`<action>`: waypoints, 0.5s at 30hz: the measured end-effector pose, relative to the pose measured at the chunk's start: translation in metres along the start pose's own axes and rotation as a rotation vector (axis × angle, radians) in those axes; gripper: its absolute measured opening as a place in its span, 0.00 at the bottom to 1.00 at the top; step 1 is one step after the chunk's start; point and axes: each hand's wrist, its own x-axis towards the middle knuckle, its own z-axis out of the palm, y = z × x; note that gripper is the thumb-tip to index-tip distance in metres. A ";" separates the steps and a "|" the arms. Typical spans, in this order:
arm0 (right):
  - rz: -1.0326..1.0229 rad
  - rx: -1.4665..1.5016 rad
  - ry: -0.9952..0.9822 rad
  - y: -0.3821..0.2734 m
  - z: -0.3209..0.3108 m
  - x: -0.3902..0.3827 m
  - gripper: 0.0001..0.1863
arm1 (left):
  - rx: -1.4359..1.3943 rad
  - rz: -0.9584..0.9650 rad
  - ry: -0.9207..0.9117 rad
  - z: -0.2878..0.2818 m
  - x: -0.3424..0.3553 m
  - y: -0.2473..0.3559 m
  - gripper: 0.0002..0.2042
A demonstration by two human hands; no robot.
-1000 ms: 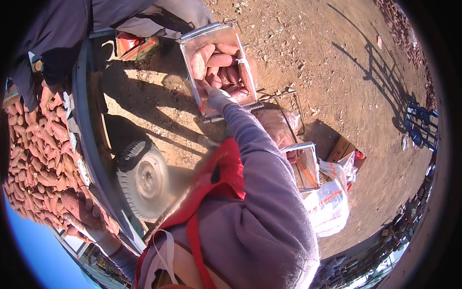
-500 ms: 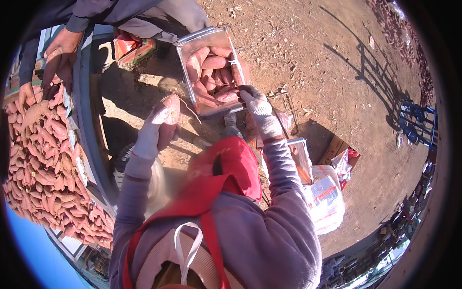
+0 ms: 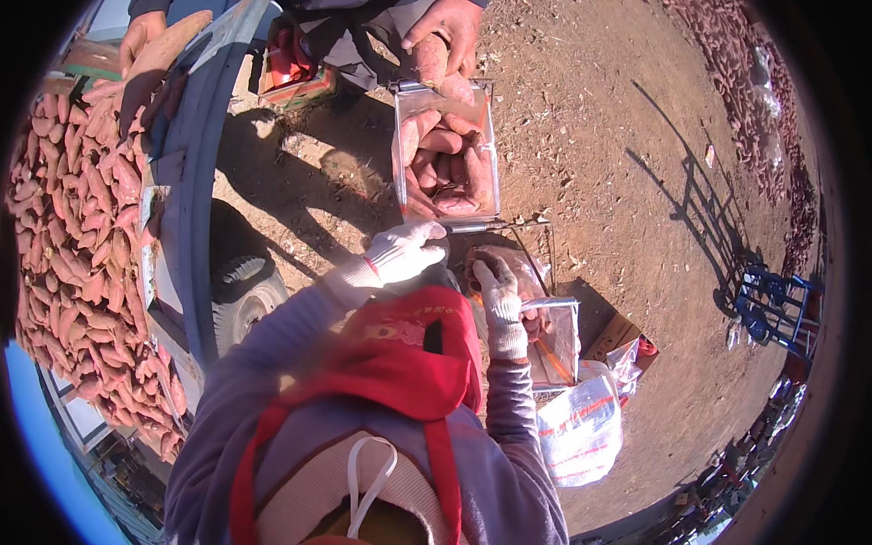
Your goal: The person picks sweet potatoes from a large pile on a metal table and places them into a clear plastic bag held in a metal frame. The person repeatedly fills the bag and then sets it aside to continue with another bag.
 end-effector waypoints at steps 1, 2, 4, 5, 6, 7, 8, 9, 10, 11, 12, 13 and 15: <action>-0.019 -0.043 -0.038 -0.006 0.014 0.004 0.15 | -0.071 -0.032 0.033 -0.013 -0.027 0.009 0.20; -0.055 -0.037 -0.150 -0.013 0.032 0.009 0.15 | -0.130 -0.075 0.081 -0.030 -0.055 0.019 0.20; -0.154 -0.098 -0.302 -0.033 0.069 0.020 0.14 | -0.027 -0.049 0.104 -0.074 -0.109 0.037 0.19; -0.123 -0.128 -0.342 -0.042 0.092 0.025 0.14 | -0.095 -0.125 0.144 -0.093 -0.138 0.047 0.19; -0.197 -0.142 -0.403 -0.050 0.117 0.028 0.14 | -0.178 -0.201 0.176 -0.111 -0.168 0.057 0.19; -0.180 -0.246 -0.454 -0.060 0.140 0.031 0.14 | -0.149 -0.261 0.214 -0.127 -0.198 0.065 0.19; -0.217 -0.274 -0.564 -0.068 0.160 0.029 0.16 | -0.142 -0.315 0.235 -0.140 -0.230 0.071 0.20; -0.295 -0.367 -0.631 -0.076 0.182 0.022 0.18 | -0.150 -0.228 0.379 -0.149 -0.269 0.077 0.21; -0.260 -0.350 -0.664 -0.081 0.205 0.017 0.18 | -0.257 -0.248 0.340 -0.158 -0.304 0.076 0.20; -0.441 -0.433 -0.721 -0.082 0.229 0.007 0.17 | -0.335 -0.325 0.395 -0.163 -0.341 0.073 0.19; -0.491 -0.495 -0.692 -0.084 0.247 -0.007 0.16 | -0.407 -0.382 0.426 -0.165 -0.378 0.068 0.19; -0.401 -0.452 -0.708 -0.087 0.267 -0.022 0.15 | -0.416 -0.447 0.546 -0.165 -0.416 0.059 0.19; -0.367 -0.359 -0.855 -0.090 0.305 -0.058 0.12 | -0.079 -0.525 0.827 -0.171 -0.494 0.030 0.17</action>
